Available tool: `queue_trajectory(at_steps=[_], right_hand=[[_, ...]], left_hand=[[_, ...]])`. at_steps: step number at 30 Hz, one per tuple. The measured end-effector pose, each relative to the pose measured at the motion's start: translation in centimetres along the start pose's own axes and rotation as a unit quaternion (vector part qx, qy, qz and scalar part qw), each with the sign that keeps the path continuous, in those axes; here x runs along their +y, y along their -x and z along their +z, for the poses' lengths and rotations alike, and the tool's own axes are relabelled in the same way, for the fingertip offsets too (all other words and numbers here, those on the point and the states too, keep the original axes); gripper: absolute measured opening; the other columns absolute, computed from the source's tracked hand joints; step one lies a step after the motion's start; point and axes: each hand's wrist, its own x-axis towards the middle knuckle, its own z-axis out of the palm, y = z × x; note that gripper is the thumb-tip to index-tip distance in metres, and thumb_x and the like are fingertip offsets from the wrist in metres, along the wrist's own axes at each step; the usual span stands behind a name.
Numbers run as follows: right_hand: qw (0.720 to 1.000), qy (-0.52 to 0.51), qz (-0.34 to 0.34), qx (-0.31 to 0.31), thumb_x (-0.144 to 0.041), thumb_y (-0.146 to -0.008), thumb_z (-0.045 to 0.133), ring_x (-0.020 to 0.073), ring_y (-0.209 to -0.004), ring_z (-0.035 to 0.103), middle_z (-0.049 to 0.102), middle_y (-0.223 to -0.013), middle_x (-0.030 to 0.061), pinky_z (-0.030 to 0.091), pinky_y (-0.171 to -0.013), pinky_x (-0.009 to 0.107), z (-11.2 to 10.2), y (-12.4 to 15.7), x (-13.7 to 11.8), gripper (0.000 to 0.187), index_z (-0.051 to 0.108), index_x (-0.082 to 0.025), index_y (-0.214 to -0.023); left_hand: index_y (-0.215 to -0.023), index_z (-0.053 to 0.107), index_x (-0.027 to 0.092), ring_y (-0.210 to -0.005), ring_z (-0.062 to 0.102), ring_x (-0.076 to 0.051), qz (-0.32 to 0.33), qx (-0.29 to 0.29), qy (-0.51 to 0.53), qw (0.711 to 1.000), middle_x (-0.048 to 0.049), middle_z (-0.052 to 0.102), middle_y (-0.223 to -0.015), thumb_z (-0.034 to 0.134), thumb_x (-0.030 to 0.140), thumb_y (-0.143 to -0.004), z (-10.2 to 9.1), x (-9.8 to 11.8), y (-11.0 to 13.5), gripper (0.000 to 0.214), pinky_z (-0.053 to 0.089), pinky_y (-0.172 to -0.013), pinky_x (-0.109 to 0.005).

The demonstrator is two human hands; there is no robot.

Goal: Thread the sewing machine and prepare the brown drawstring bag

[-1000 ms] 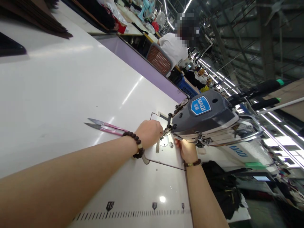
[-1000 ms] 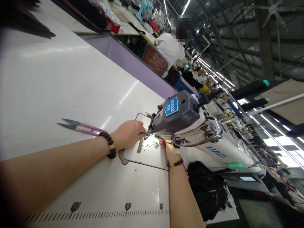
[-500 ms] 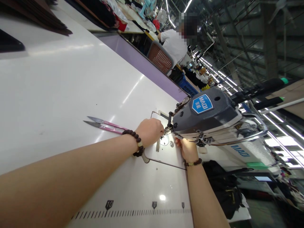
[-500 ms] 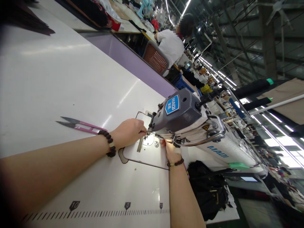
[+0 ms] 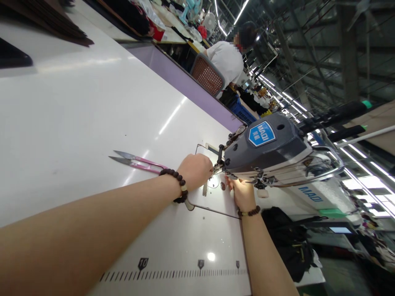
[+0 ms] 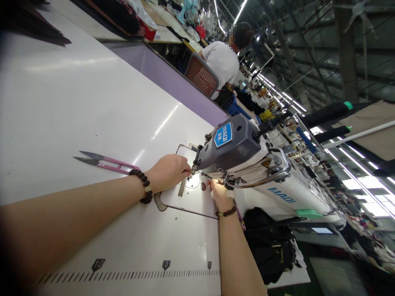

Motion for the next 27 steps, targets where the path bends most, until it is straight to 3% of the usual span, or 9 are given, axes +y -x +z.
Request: queue_trajectory(at_steps=[9,27], right_hand=[[0.999,0.027,0.026,-0.029,-0.051,-0.061,0.064,0.0172,-0.057,0.056,0.061,-0.057,0.0048,0.040,-0.055,0.027,0.6,1.6,-3.0,0.038,0.062,-0.014,-0.053],[0.998,0.006,0.056,-0.003,-0.053,-0.054,0.066,0.0154,-0.053,0.053,0.058,-0.053,0.0060,0.041,-0.052,0.026,0.7,1.3,-3.0,0.042,0.062,-0.012,-0.052]], left_hand=[[-0.073,0.068,0.016,-0.068,0.060,-0.021,0.007,0.000,-0.006,1.000,-0.0073,0.063,-0.067,0.046,0.022,-0.080,-0.2,0.2,0.0,0.024,0.038,-0.056,-0.028],[-0.072,0.069,0.019,-0.070,0.058,-0.019,0.015,-0.007,0.023,1.000,-0.0040,0.066,-0.074,0.046,0.019,-0.078,-0.5,-0.2,0.2,0.024,0.036,-0.055,-0.026]])
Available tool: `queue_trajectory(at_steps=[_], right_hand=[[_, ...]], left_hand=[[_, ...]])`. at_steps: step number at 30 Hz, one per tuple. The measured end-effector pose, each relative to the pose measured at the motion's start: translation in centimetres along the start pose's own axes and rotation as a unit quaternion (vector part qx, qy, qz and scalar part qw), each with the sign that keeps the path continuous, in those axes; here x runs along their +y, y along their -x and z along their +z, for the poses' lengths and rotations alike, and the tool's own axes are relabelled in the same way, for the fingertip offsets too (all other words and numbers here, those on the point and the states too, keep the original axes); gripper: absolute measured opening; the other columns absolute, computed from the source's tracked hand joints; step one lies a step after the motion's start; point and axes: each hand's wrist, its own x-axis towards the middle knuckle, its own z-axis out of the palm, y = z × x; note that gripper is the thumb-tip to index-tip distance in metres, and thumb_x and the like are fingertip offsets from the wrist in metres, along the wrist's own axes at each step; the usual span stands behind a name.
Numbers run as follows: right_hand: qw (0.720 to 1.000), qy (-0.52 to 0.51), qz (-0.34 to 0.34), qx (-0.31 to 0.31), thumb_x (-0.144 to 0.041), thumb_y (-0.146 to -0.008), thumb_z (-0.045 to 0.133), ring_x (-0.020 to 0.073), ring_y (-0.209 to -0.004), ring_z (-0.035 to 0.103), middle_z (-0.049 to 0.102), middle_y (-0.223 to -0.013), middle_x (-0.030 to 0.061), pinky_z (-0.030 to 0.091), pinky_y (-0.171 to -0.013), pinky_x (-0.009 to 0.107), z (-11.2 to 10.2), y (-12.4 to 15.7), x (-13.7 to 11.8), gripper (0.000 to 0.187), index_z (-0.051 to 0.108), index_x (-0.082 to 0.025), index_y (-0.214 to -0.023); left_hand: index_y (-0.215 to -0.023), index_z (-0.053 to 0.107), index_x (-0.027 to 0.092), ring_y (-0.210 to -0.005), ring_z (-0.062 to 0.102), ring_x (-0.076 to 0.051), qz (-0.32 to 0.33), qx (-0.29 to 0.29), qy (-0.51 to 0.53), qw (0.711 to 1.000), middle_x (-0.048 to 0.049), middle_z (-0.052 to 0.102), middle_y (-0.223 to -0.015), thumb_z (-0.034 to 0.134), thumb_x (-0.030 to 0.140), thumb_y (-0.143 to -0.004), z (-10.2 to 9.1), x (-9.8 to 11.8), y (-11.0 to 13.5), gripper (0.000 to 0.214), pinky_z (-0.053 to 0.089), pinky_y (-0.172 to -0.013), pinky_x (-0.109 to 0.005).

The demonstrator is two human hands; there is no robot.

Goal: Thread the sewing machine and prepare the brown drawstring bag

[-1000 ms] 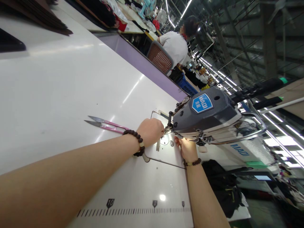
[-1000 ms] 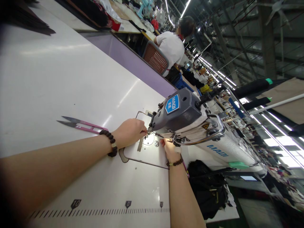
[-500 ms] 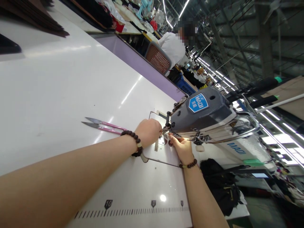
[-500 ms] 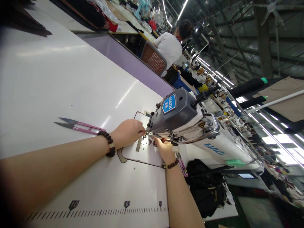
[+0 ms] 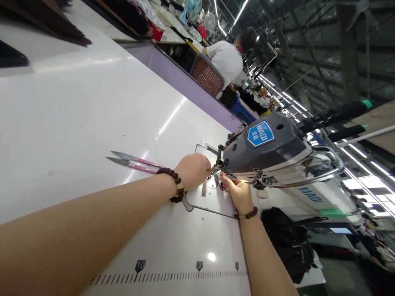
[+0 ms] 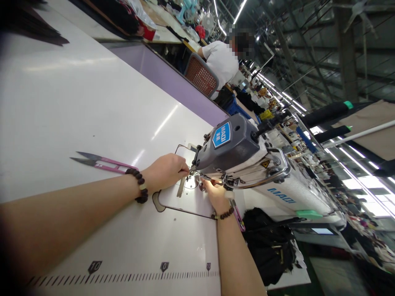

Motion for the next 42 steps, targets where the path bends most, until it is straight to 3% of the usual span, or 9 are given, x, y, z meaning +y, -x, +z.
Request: queue_trajectory(at_steps=[11,19,28,42], right_hand=[[1.000,0.010,-0.016,-0.006,-0.054,-0.056,0.065,0.0177,-0.056,0.054,0.060,-0.054,0.0049,0.040,-0.056,0.028,0.0,0.2,-0.2,0.040,0.065,-0.014,-0.057],[0.996,-0.020,-0.077,-0.026,-0.049,-0.062,0.064,0.0154,-0.058,0.051,0.060,-0.064,0.0044,0.041,-0.055,0.027,0.7,0.6,-0.2,0.041,0.069,-0.012,-0.078],[0.995,-0.024,-0.092,-0.039,-0.044,-0.066,0.065,0.0165,-0.062,0.052,0.061,-0.066,0.0045,0.044,-0.059,0.027,0.5,0.2,0.5,0.034,0.069,-0.012,-0.079],[0.996,0.016,-0.084,-0.032,-0.047,-0.065,0.064,0.0150,-0.056,0.050,0.059,-0.060,0.0037,0.040,-0.053,0.026,0.2,0.1,0.7,0.037,0.069,-0.012,-0.077]], left_hand=[[-0.070,0.066,0.017,-0.069,0.059,-0.021,-0.007,-0.001,-0.021,1.000,-0.0063,0.063,-0.069,0.047,0.021,-0.080,0.2,0.2,-0.2,0.022,0.037,-0.056,-0.028],[-0.073,0.067,0.014,-0.070,0.060,-0.024,-0.008,0.001,-0.030,1.000,-0.0097,0.063,-0.069,0.044,0.022,-0.081,0.2,0.5,-0.1,0.025,0.039,-0.056,-0.029],[-0.078,0.070,0.020,-0.072,0.060,-0.019,-0.013,-0.003,0.013,1.000,-0.0046,0.067,-0.075,0.049,0.021,-0.078,0.0,-0.1,-0.1,0.022,0.039,-0.057,-0.026],[-0.073,0.070,0.019,-0.064,0.058,-0.017,-0.015,0.004,0.036,0.999,-0.0035,0.065,-0.066,0.049,0.019,-0.076,0.0,-0.3,-0.1,0.021,0.035,-0.051,-0.025]])
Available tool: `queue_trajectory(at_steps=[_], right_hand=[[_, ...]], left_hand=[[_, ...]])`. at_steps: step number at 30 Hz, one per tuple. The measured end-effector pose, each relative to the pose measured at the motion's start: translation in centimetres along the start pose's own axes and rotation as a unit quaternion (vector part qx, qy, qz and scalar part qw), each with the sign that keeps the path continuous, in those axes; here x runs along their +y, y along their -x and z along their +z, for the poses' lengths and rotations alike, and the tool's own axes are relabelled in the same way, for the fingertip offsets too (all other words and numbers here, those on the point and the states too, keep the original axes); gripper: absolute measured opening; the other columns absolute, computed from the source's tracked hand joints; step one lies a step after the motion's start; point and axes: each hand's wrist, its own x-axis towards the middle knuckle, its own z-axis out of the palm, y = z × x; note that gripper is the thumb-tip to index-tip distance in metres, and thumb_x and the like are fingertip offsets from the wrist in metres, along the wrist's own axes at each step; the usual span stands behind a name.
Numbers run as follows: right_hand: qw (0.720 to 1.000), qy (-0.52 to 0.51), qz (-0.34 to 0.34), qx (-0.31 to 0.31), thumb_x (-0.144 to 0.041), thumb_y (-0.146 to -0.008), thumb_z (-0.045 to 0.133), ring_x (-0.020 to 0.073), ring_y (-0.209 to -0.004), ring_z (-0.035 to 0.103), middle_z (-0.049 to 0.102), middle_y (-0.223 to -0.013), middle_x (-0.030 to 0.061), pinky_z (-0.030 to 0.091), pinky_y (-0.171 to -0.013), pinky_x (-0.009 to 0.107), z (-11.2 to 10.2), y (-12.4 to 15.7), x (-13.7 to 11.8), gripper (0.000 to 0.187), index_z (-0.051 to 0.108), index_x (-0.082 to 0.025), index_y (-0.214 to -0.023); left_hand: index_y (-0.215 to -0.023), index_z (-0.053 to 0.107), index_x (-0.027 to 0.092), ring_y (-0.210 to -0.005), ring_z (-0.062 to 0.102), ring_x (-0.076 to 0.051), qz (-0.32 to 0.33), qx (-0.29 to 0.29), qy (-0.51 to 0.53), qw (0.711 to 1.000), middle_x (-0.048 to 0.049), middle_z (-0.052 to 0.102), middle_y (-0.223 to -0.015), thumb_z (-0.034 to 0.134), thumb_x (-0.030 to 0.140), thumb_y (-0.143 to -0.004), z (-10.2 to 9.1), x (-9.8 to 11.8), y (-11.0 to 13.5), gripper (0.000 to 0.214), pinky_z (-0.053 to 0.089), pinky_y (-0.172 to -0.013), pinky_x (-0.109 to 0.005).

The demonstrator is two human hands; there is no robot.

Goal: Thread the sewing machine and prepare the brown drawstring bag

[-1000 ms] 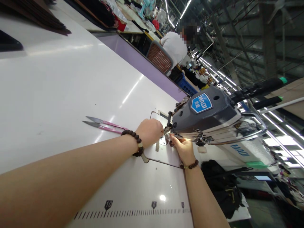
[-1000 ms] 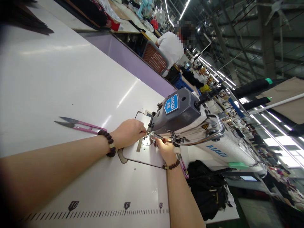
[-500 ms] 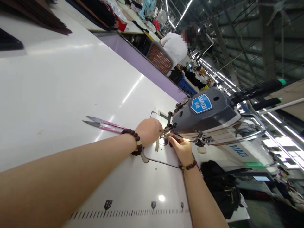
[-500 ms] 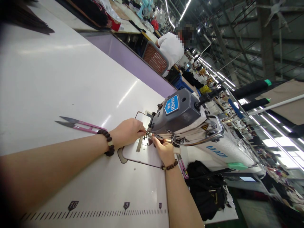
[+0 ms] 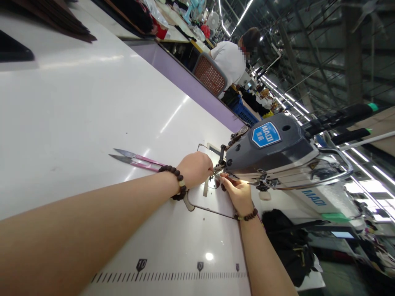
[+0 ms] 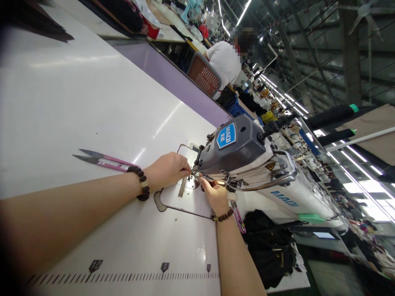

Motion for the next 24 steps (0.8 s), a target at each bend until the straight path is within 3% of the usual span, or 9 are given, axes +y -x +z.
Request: queue_trajectory(at_steps=[5,15,24], right_hand=[[0.999,0.029,0.010,0.011,-0.049,-0.063,0.064,0.0128,-0.049,0.045,0.054,-0.051,0.0042,0.035,-0.048,0.025,0.03,0.03,-0.14,0.039,0.061,-0.012,-0.053],[1.000,0.028,-0.005,0.001,-0.051,-0.065,0.061,0.0132,-0.053,0.048,0.056,-0.056,0.0036,0.038,-0.052,0.025,-0.03,0.05,-0.44,0.040,0.066,-0.011,-0.066],[0.999,0.041,0.007,0.007,-0.052,-0.063,0.061,0.0129,-0.050,0.046,0.054,-0.051,0.0038,0.035,-0.048,0.025,-0.01,0.00,-0.19,0.042,0.061,-0.012,-0.053]], left_hand=[[-0.072,0.069,0.018,-0.065,0.058,-0.019,-0.003,0.004,-0.005,1.000,-0.0048,0.063,-0.066,0.048,0.018,-0.076,0.01,0.21,0.01,0.022,0.036,-0.052,-0.025],[-0.074,0.070,0.017,-0.065,0.059,-0.019,-0.005,0.001,-0.002,1.000,-0.0056,0.064,-0.066,0.048,0.019,-0.076,-0.05,0.13,0.05,0.022,0.036,-0.053,-0.026],[-0.075,0.070,0.018,-0.067,0.059,-0.019,-0.001,0.005,-0.002,1.000,-0.0052,0.065,-0.070,0.047,0.018,-0.076,0.09,0.06,0.07,0.023,0.037,-0.055,-0.025]])
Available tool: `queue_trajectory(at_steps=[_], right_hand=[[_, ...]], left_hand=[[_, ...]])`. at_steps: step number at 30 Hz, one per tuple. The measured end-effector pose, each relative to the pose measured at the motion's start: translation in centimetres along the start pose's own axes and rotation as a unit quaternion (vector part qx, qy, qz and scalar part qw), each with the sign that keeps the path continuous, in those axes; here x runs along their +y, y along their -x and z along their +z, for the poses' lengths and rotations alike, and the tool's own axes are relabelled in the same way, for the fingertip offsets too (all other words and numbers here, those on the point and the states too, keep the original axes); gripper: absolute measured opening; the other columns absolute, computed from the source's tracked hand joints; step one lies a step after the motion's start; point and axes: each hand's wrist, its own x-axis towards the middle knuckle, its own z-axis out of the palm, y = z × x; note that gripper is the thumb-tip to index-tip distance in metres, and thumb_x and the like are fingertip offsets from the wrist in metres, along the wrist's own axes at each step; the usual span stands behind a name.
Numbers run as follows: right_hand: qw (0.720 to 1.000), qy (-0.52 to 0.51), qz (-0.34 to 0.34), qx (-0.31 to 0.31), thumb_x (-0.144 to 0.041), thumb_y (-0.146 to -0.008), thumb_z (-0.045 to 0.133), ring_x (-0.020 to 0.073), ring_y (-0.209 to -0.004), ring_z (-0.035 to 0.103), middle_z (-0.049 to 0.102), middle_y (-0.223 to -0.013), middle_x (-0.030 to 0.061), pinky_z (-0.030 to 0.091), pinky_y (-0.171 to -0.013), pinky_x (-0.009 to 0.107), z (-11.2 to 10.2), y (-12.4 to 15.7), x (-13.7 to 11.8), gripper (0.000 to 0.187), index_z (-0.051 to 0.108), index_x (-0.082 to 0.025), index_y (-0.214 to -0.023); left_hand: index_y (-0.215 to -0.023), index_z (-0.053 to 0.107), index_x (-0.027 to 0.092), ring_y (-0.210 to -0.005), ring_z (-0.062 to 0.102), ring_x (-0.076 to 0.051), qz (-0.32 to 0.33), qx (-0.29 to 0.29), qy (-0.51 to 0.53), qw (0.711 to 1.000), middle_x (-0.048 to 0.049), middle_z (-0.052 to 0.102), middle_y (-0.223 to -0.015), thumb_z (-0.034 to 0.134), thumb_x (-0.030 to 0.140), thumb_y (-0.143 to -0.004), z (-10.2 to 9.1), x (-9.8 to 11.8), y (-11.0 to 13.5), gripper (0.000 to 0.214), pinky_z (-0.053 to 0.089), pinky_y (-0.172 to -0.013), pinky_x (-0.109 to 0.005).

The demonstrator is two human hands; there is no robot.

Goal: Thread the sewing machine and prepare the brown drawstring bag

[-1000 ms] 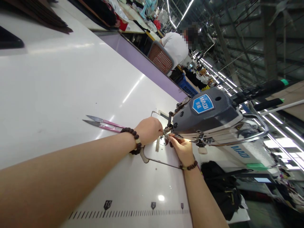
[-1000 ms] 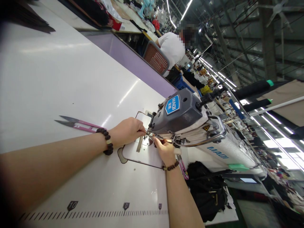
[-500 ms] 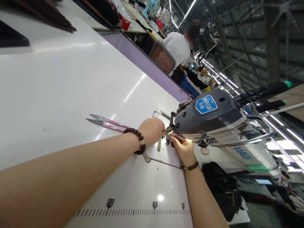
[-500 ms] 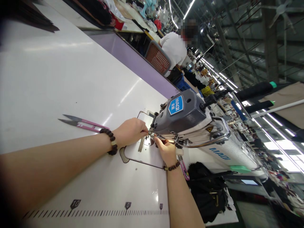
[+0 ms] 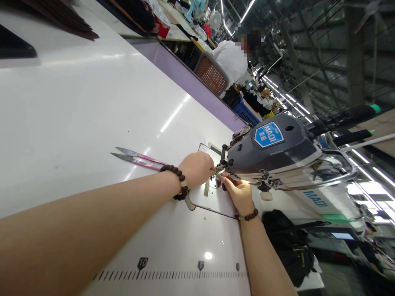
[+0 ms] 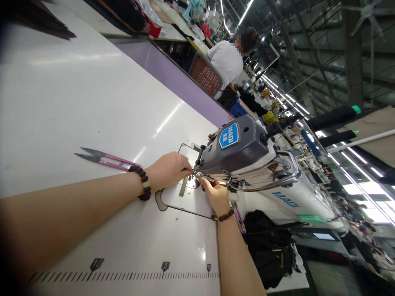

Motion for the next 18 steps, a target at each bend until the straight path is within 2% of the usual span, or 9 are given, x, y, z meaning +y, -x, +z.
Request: queue_trajectory(at_steps=[3,11,15,18], right_hand=[[1.000,-0.001,0.002,-0.001,-0.053,-0.062,0.061,0.0135,-0.051,0.046,0.054,-0.050,0.0043,0.034,-0.048,0.025,-0.01,0.00,-0.08,0.042,0.059,-0.012,-0.051],[1.000,-0.014,-0.004,-0.005,-0.051,-0.064,0.061,0.0144,-0.053,0.048,0.056,-0.054,0.0047,0.036,-0.052,0.027,0.08,-0.02,0.14,0.040,0.064,-0.011,-0.060],[1.000,-0.025,-0.014,-0.012,-0.049,-0.065,0.061,0.0147,-0.056,0.049,0.058,-0.061,0.0046,0.038,-0.054,0.027,0.07,0.00,0.11,0.040,0.067,-0.010,-0.073],[0.999,-0.026,-0.019,-0.013,-0.049,-0.065,0.062,0.0144,-0.056,0.049,0.058,-0.062,0.0048,0.039,-0.055,0.026,0.06,-0.03,0.06,0.040,0.067,-0.010,-0.073]], left_hand=[[-0.074,0.070,0.018,-0.065,0.058,-0.018,0.001,-0.001,-0.001,1.000,-0.0046,0.064,-0.066,0.047,0.018,-0.076,0.00,0.07,-0.04,0.023,0.036,-0.053,-0.026],[-0.075,0.070,0.017,-0.068,0.059,-0.020,0.001,-0.005,-0.004,1.000,-0.0054,0.064,-0.069,0.047,0.018,-0.077,-0.06,0.19,0.07,0.022,0.037,-0.055,-0.026],[-0.076,0.070,0.018,-0.067,0.059,-0.018,0.001,-0.005,0.004,1.000,-0.0048,0.065,-0.070,0.048,0.018,-0.077,-0.06,-0.03,0.01,0.022,0.038,-0.055,-0.025],[-0.076,0.071,0.018,-0.065,0.058,-0.018,0.001,-0.005,0.005,1.000,-0.0046,0.065,-0.068,0.048,0.018,-0.076,-0.02,-0.16,-0.04,0.023,0.037,-0.054,-0.025]])
